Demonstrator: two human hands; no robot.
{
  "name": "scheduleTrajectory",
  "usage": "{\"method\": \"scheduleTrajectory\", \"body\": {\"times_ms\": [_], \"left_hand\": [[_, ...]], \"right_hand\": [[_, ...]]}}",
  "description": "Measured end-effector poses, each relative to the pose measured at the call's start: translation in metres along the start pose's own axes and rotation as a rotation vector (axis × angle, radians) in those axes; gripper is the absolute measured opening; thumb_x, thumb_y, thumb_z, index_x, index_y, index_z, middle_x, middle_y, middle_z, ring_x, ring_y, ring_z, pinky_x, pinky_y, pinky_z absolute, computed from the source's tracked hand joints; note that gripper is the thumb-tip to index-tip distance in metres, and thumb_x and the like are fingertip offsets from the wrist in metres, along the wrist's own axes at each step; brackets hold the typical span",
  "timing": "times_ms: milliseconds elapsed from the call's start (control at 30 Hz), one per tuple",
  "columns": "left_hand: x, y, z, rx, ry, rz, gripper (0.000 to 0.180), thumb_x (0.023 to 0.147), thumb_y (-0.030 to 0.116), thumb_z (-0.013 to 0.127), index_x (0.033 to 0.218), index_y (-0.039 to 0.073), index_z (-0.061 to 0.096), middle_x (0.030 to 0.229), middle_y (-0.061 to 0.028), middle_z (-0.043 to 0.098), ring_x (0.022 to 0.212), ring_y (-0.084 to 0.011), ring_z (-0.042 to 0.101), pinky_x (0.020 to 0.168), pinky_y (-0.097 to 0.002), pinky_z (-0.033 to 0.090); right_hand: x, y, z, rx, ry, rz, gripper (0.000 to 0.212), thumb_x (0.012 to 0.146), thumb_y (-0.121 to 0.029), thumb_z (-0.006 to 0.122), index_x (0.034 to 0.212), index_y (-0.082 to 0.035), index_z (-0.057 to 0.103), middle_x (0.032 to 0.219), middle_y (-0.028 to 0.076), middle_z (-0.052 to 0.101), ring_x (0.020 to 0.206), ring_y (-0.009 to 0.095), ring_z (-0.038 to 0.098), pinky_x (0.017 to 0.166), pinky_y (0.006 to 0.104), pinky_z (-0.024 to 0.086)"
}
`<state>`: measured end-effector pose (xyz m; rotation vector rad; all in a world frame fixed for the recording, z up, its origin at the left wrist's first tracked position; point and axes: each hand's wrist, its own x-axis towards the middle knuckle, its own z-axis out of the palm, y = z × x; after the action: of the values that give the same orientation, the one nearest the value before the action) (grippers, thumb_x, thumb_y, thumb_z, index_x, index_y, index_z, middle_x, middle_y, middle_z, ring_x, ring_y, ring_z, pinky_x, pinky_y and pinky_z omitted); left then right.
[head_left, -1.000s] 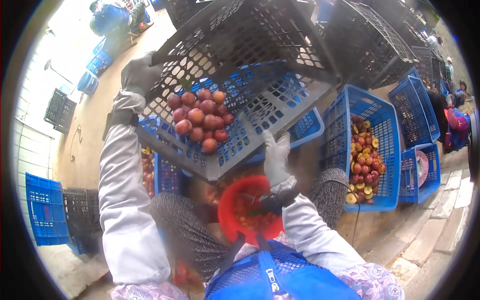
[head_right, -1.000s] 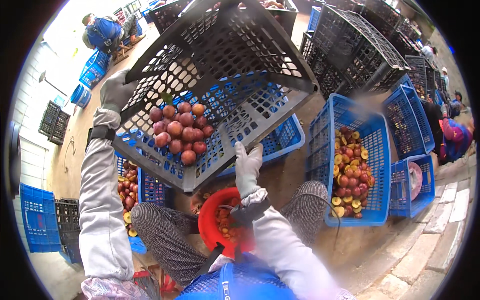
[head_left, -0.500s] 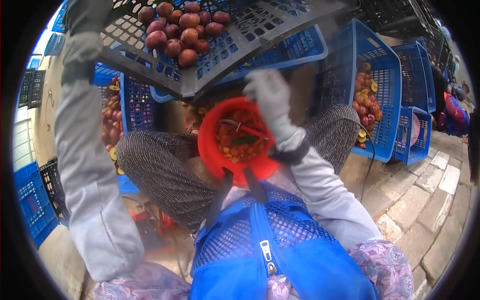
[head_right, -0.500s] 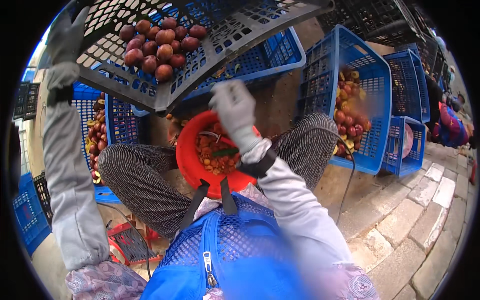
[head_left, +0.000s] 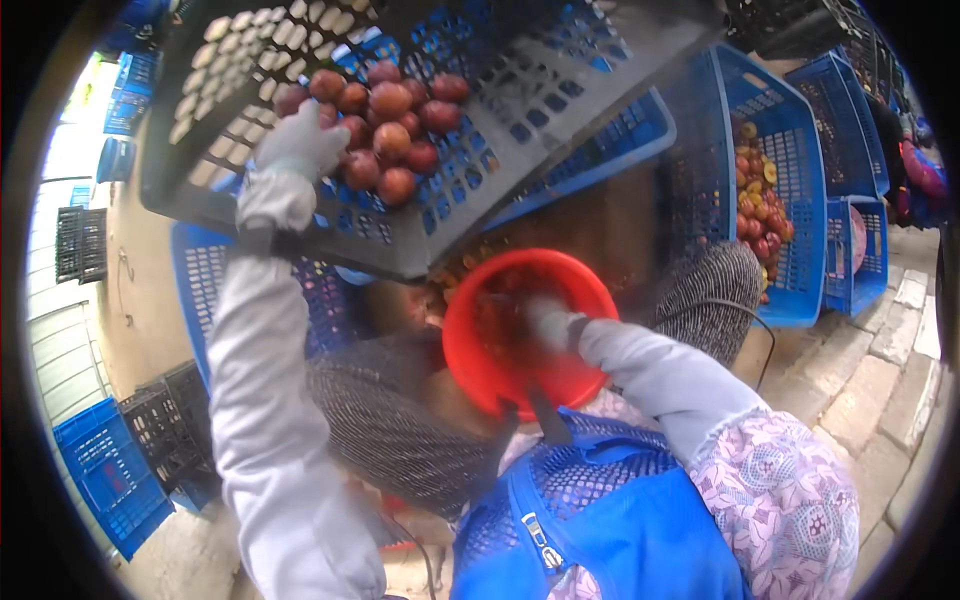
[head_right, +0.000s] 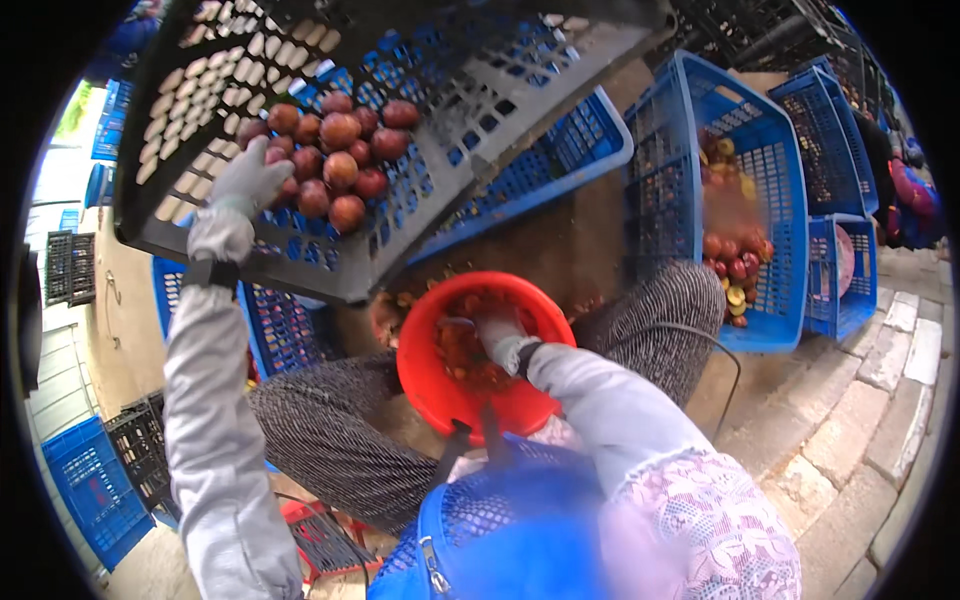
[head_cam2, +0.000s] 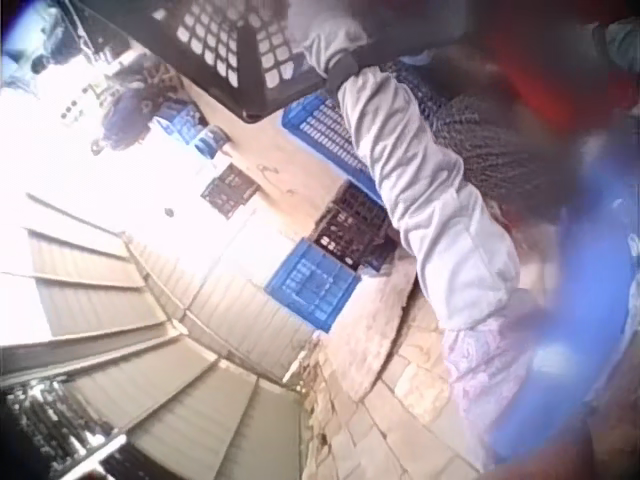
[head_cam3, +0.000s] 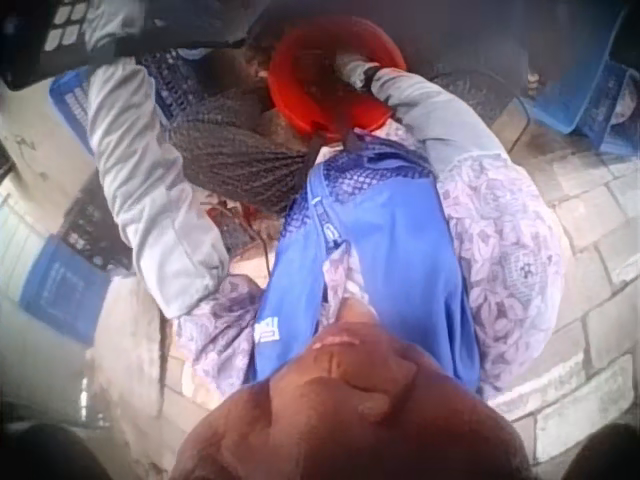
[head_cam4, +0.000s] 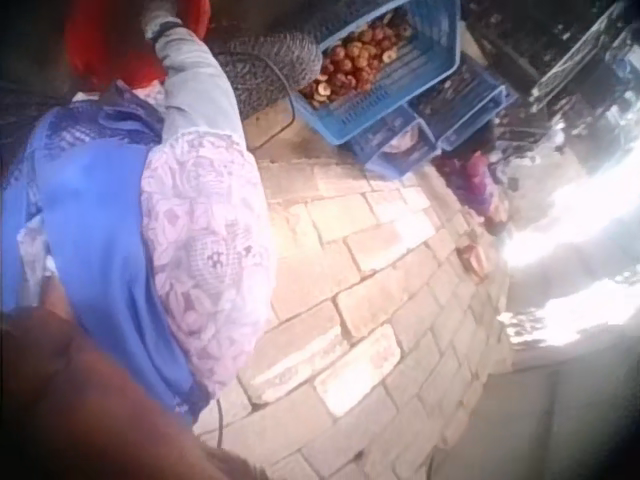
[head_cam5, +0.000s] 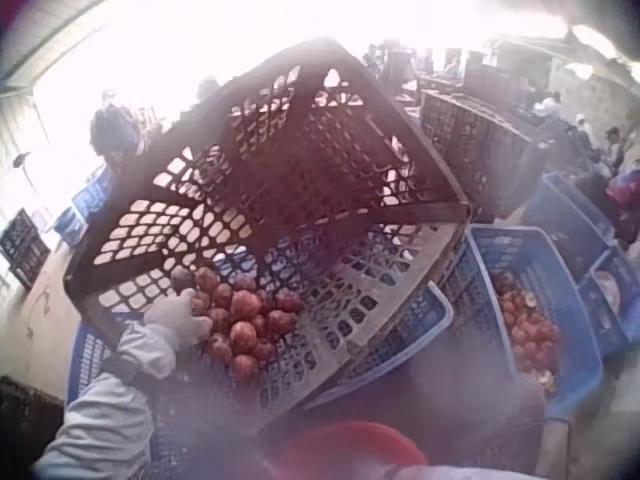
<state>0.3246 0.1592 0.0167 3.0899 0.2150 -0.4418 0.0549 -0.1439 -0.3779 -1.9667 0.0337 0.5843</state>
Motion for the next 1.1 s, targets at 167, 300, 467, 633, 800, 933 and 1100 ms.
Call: {"method": "scheduleTrajectory", "body": {"times_ms": [167, 300, 467, 633, 800, 933, 1100], "left_hand": [[-0.022, -0.051, 0.025, 0.237, -0.079, -0.038, 0.069, 0.073, 0.040, 0.058, 0.132, 0.009, 0.039, 0.116, -0.0196, 0.057, 0.109, -0.0352, 0.055, 0.091, -0.0410, 0.044], [-0.025, -0.052, 0.021, 0.200, -0.047, -0.031, 0.052, 0.073, 0.027, 0.062, 0.119, 0.010, 0.048, 0.104, -0.0139, 0.062, 0.098, -0.0319, 0.060, 0.081, -0.0409, 0.049], [-0.052, -0.017, 0.005, 0.073, -0.100, 0.035, 0.047, 0.070, 0.028, 0.065, 0.111, 0.010, 0.050, 0.103, -0.0191, 0.060, 0.098, -0.0372, 0.058, 0.084, -0.0439, 0.046], [-0.113, -0.034, -0.008, -1.260, -0.178, -0.063, 0.055, 0.080, 0.031, 0.064, 0.124, 0.006, 0.046, 0.102, -0.0147, 0.061, 0.088, -0.0265, 0.062, 0.079, -0.0368, 0.049], [-0.192, -0.057, 0.003, -1.895, -0.267, 0.134, 0.054, 0.089, 0.035, 0.054, 0.131, 0.003, 0.041, 0.109, -0.0184, 0.058, 0.088, -0.0255, 0.061, 0.083, -0.0349, 0.049], [-0.228, -0.017, 0.016, -2.560, -0.471, 0.118, 0.060, 0.088, 0.044, 0.052, 0.126, -0.002, 0.045, 0.114, -0.0196, 0.055, 0.079, -0.0215, 0.057, 0.068, -0.0324, 0.047], [-0.256, -0.001, 0.034, -2.750, -0.444, 0.203, 0.059, 0.088, 0.040, 0.053, 0.130, -0.001, 0.042, 0.118, -0.0194, 0.055, 0.079, -0.0213, 0.058, 0.069, -0.0314, 0.047]], "right_hand": [[-0.007, -0.128, 0.012, -0.733, -0.115, -0.110, 0.027, 0.079, -0.021, 0.055, 0.105, -0.013, 0.052, 0.113, 0.016, 0.054, 0.102, 0.035, 0.056, 0.080, 0.0455, 0.048], [-0.019, -0.129, 0.003, -0.809, -0.133, -0.198, 0.039, 0.081, -0.024, 0.052, 0.119, -0.015, 0.046, 0.123, 0.017, 0.048, 0.112, 0.034, 0.050, 0.089, 0.0447, 0.044], [-0.027, -0.073, 0.020, -1.054, -0.159, -0.158, 0.057, 0.076, -0.028, 0.058, 0.131, -0.017, 0.045, 0.134, 0.015, 0.045, 0.122, 0.029, 0.044, 0.103, 0.0404, 0.031], [-0.031, -0.115, 0.005, -0.969, -0.568, -0.092, 0.042, 0.071, -0.030, 0.063, 0.109, -0.012, 0.065, 0.112, 0.013, 0.062, 0.111, 0.029, 0.055, 0.097, 0.0404, 0.037], [-0.038, -0.188, -0.026, -0.646, -0.681, 0.118, 0.041, 0.075, -0.031, 0.055, 0.106, -0.006, 0.066, 0.104, 0.018, 0.065, 0.092, 0.036, 0.063, 0.080, 0.0407, 0.049], [-0.039, -0.216, -0.033, -0.664, -0.611, 0.012, 0.041, 0.079, -0.028, 0.050, 0.106, 0.001, 0.059, 0.098, 0.024, 0.064, 0.091, 0.037, 0.063, 0.079, 0.0438, 0.048], [-0.068, -0.222, -0.051, -0.303, -0.590, -0.025, 0.036, 0.080, -0.028, 0.052, 0.104, -0.002, 0.055, 0.088, 0.019, 0.064, 0.075, 0.032, 0.063, 0.067, 0.0393, 0.049]]}}
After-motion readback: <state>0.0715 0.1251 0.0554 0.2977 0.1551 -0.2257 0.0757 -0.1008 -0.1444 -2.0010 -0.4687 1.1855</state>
